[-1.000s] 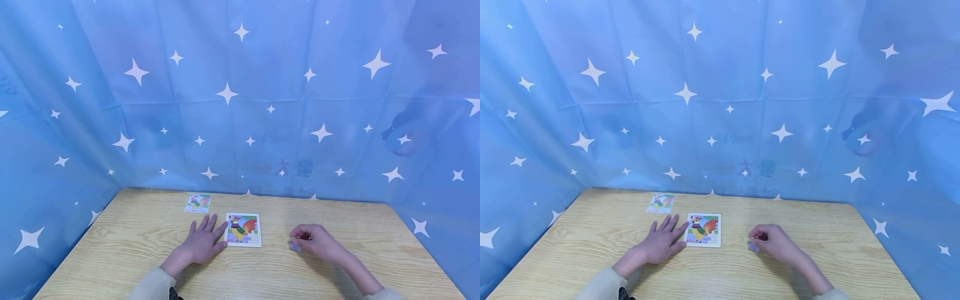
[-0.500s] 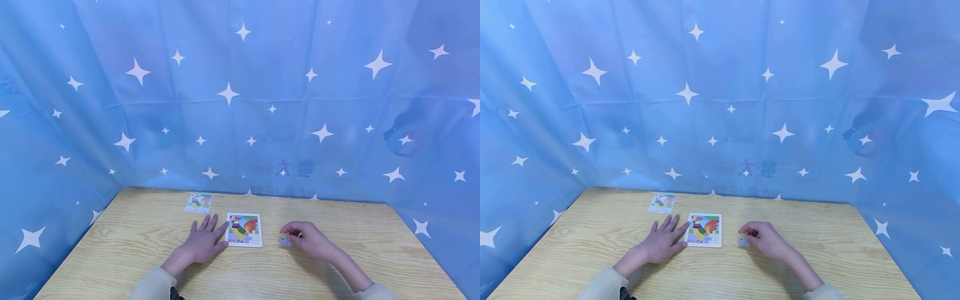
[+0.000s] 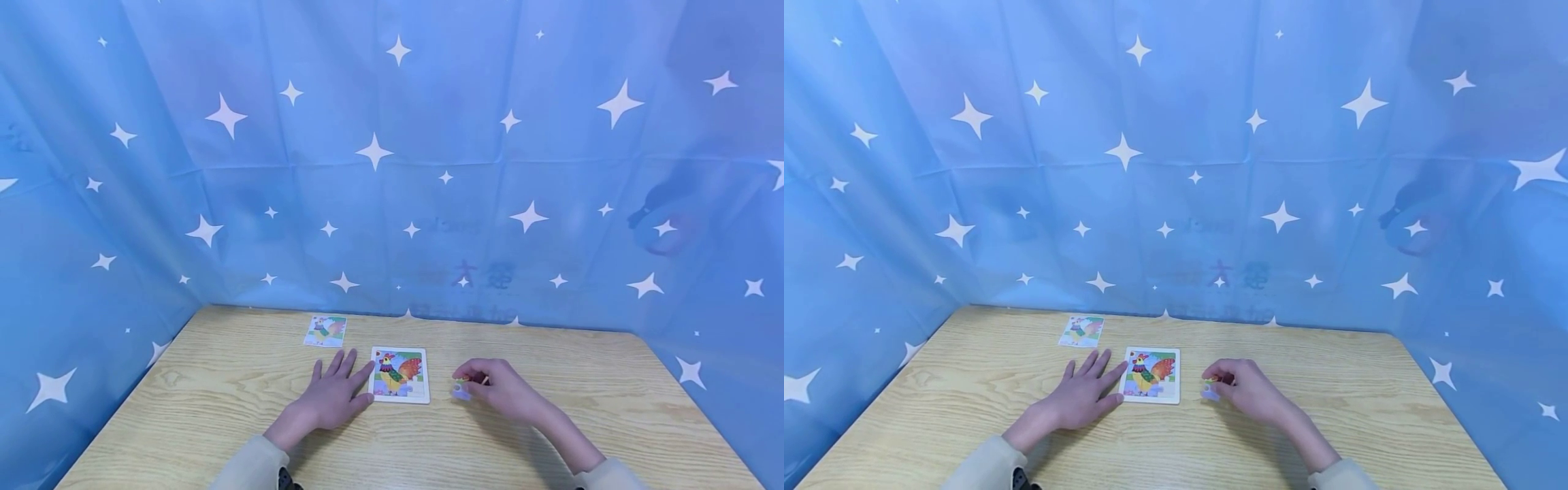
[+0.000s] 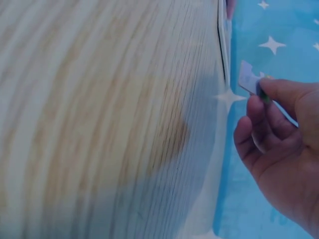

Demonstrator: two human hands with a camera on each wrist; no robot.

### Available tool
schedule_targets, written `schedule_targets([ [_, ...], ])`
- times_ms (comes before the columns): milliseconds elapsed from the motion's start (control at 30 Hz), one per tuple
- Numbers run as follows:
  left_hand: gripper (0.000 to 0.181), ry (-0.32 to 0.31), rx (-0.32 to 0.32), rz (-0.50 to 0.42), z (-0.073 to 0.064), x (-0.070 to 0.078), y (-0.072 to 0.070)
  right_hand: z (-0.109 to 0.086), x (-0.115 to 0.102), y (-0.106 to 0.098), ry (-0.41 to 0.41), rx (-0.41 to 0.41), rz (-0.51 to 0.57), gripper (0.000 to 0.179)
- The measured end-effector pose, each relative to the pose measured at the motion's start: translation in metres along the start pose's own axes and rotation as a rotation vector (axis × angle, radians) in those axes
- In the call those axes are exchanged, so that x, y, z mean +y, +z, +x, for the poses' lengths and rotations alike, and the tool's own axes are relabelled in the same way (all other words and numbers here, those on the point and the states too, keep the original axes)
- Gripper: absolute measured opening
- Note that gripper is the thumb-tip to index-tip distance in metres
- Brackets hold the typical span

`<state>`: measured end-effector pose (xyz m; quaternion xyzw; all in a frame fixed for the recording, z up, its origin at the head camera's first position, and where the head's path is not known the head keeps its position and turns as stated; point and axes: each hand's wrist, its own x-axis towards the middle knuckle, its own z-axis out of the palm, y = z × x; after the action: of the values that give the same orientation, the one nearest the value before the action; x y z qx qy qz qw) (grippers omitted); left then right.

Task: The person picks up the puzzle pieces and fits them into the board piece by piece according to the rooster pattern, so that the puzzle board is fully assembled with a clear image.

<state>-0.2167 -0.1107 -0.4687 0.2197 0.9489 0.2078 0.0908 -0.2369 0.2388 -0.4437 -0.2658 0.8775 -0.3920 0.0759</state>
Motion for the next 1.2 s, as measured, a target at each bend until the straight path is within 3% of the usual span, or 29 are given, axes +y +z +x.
schedule_targets([
  [400,0.062,0.006,0.006,0.009,0.008,-0.013,0.011,0.003,-0.004,0.003,0.009,-0.01,0.007,0.016],
  [733,0.062,-0.005,0.003,0.007,0.006,-0.008,0.008,0.006,-0.005,0.001,-0.012,-0.023,0.002,0.015],
  [1200,0.061,-0.011,-0.005,-0.003,0.0,0.001,-0.002,0.025,-0.012,0.001,-0.027,-0.026,-0.044,0.015],
])
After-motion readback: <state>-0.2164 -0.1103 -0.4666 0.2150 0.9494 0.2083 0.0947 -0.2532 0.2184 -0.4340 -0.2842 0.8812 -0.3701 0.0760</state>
